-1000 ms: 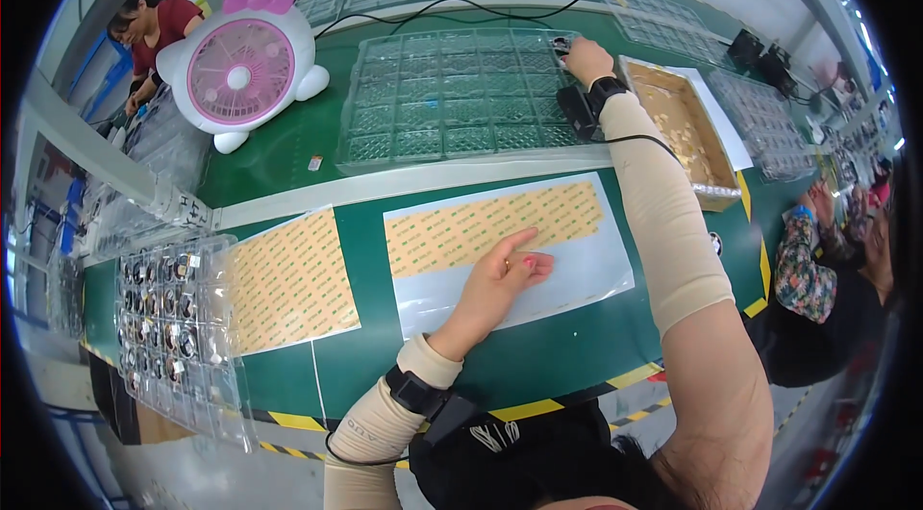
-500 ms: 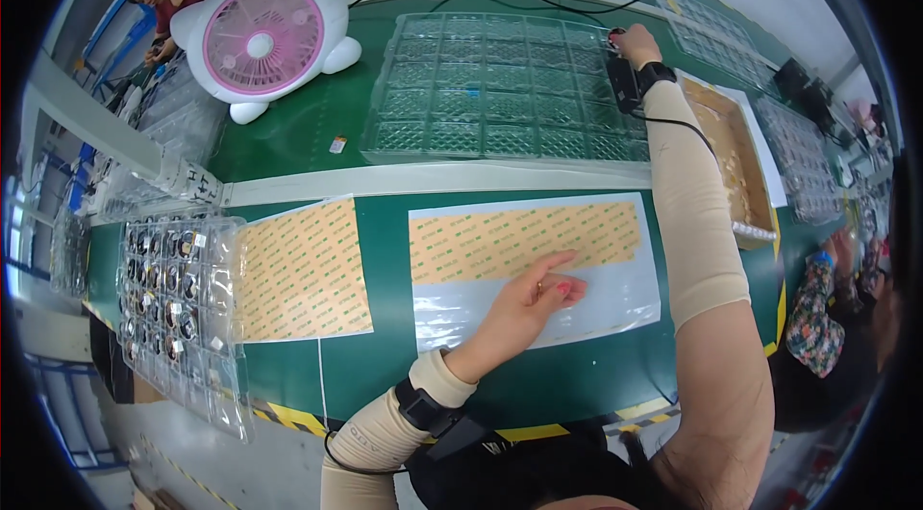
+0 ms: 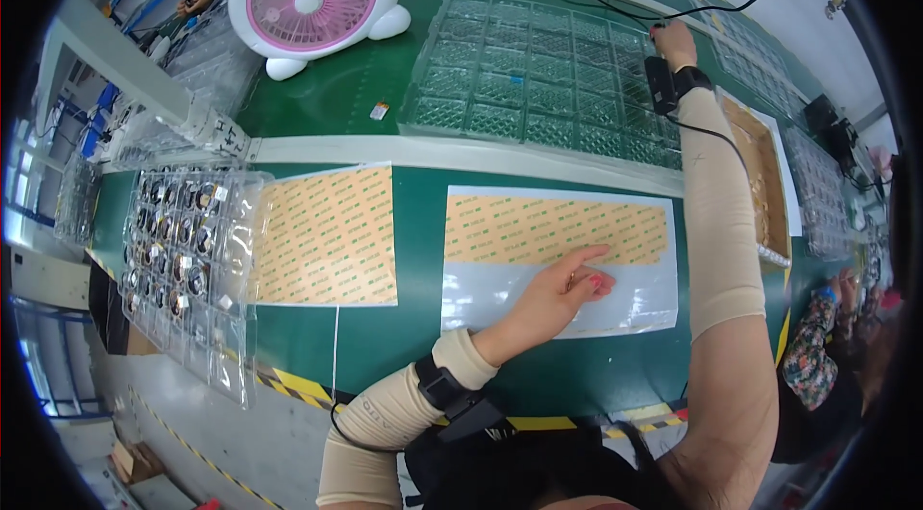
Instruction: The person picks up a watch component, peels a small adhesive piece from a sheet using tweezers, and applies it to the component. They repeat this process for several components before placing them into a separate tray.
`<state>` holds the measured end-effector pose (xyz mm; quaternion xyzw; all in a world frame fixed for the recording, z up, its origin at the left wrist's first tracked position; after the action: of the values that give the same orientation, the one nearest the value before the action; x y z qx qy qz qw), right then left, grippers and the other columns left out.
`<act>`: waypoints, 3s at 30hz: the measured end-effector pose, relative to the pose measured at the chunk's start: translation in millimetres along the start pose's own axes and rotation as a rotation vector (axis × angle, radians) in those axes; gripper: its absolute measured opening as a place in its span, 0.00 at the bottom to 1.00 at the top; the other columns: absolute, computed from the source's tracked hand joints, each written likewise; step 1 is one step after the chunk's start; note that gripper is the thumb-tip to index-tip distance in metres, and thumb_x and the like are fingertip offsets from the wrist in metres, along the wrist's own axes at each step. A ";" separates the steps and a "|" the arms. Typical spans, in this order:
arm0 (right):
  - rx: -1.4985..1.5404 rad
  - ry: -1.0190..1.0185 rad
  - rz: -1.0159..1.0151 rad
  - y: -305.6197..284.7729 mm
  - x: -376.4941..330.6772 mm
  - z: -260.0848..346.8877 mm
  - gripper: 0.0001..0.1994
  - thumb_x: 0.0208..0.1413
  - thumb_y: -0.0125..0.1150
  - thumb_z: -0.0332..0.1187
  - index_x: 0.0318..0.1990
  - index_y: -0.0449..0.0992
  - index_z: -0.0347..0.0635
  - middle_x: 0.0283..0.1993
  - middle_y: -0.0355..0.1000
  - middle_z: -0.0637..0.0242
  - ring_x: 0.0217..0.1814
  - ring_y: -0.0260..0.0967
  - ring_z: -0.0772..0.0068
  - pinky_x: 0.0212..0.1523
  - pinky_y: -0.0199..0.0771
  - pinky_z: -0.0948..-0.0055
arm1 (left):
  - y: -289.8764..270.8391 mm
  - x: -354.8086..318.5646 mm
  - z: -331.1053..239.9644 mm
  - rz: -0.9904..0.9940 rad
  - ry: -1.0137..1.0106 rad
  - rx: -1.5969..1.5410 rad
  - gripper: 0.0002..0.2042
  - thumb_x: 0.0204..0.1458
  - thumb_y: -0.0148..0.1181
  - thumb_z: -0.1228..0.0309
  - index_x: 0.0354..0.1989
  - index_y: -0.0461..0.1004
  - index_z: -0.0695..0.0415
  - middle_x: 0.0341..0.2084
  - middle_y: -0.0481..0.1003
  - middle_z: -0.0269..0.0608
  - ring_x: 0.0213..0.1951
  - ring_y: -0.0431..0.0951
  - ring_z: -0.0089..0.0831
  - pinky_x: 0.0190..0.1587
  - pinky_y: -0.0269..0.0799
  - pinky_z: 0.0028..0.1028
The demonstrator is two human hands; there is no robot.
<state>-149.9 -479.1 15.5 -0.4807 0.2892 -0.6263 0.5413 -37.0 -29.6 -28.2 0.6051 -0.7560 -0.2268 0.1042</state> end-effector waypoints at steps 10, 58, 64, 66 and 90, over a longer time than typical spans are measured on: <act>0.764 -0.410 0.612 -117.6 -225.6 133.3 0.12 0.47 0.58 0.32 0.39 0.68 0.40 0.23 0.66 0.74 0.24 0.61 0.85 0.22 0.60 0.82 | -18.5 0.4 -32.4 -0.089 0.196 -0.733 0.25 0.59 0.32 0.54 0.57 0.52 0.61 0.48 0.64 0.53 0.50 0.67 0.41 0.54 0.64 0.37; 1.399 -0.474 0.244 -136.2 -397.2 23.0 0.04 0.49 0.53 0.22 0.31 0.73 0.32 0.38 0.72 0.57 0.39 0.70 0.68 0.39 0.70 0.73 | -12.1 0.0 -33.6 0.090 0.055 -0.460 0.22 0.60 0.32 0.60 0.57 0.51 0.63 0.52 0.61 0.54 0.54 0.64 0.44 0.57 0.61 0.37; 0.983 -0.580 0.206 -128.4 -400.6 30.2 0.09 0.44 0.57 0.19 0.35 0.74 0.30 0.42 0.71 0.56 0.44 0.69 0.66 0.46 0.68 0.74 | -12.0 0.0 -31.8 0.087 0.065 -0.451 0.22 0.60 0.32 0.60 0.57 0.51 0.63 0.52 0.61 0.55 0.54 0.64 0.44 0.57 0.60 0.37; 0.955 -0.601 0.182 -126.9 -401.3 30.2 0.09 0.43 0.57 0.19 0.36 0.74 0.31 0.42 0.71 0.56 0.45 0.69 0.66 0.46 0.68 0.73 | -11.4 0.1 -31.6 0.077 0.074 -0.459 0.22 0.60 0.33 0.60 0.57 0.51 0.63 0.52 0.61 0.55 0.53 0.64 0.45 0.57 0.60 0.38; 1.128 -0.385 0.228 -121.6 -403.0 25.9 0.09 0.51 0.53 0.21 0.39 0.73 0.28 0.41 0.71 0.57 0.37 0.72 0.69 0.41 0.72 0.76 | -12.6 1.0 -30.4 0.094 0.142 -0.429 0.21 0.59 0.35 0.64 0.60 0.48 0.58 0.54 0.59 0.52 0.56 0.61 0.43 0.58 0.59 0.38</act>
<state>-194.3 -59.7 15.9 -0.1904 -0.1406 -0.5229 0.8189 -13.2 -39.2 -7.7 0.5478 -0.7085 -0.3341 0.2940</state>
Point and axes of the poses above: each hand's wrist, its own x-axis towards the middle knuckle, its own y-axis out of the palm, z = x × y, the point moved 1 cm from there along x, towards the middle knuckle
